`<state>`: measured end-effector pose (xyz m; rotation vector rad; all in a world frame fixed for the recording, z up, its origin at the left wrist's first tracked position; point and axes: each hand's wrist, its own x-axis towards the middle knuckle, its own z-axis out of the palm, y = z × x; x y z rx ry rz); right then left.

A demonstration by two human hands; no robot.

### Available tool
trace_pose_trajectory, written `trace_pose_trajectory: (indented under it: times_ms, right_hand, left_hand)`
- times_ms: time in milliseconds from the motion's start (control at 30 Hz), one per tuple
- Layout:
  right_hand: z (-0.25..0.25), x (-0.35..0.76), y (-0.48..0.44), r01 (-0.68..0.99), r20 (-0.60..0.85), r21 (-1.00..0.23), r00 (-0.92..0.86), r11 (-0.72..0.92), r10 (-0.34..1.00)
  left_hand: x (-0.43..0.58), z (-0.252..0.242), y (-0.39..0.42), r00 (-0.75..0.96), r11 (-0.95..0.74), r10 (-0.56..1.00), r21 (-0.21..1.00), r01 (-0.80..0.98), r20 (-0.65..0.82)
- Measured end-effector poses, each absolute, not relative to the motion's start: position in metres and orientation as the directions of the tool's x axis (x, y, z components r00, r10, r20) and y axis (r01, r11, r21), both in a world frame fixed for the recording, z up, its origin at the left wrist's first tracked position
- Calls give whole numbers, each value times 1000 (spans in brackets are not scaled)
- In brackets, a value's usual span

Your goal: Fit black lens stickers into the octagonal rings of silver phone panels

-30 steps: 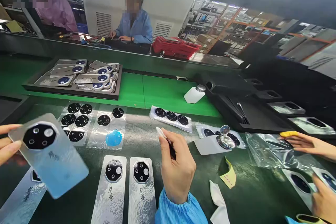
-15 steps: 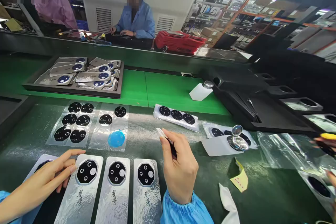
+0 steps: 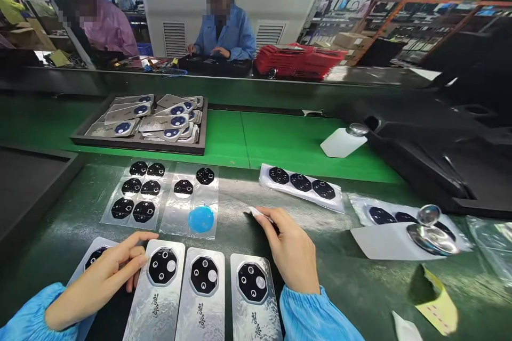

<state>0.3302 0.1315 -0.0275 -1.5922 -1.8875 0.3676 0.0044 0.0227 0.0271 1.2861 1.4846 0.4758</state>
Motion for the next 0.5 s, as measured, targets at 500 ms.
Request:
trace_pose_trajectory:
  times_ms: [500]
  right_hand:
    - [-28,327,134,765,236,-616,-51,191,970]
  left_hand:
    - [8,26,26,138,388,874,839,381,-466]
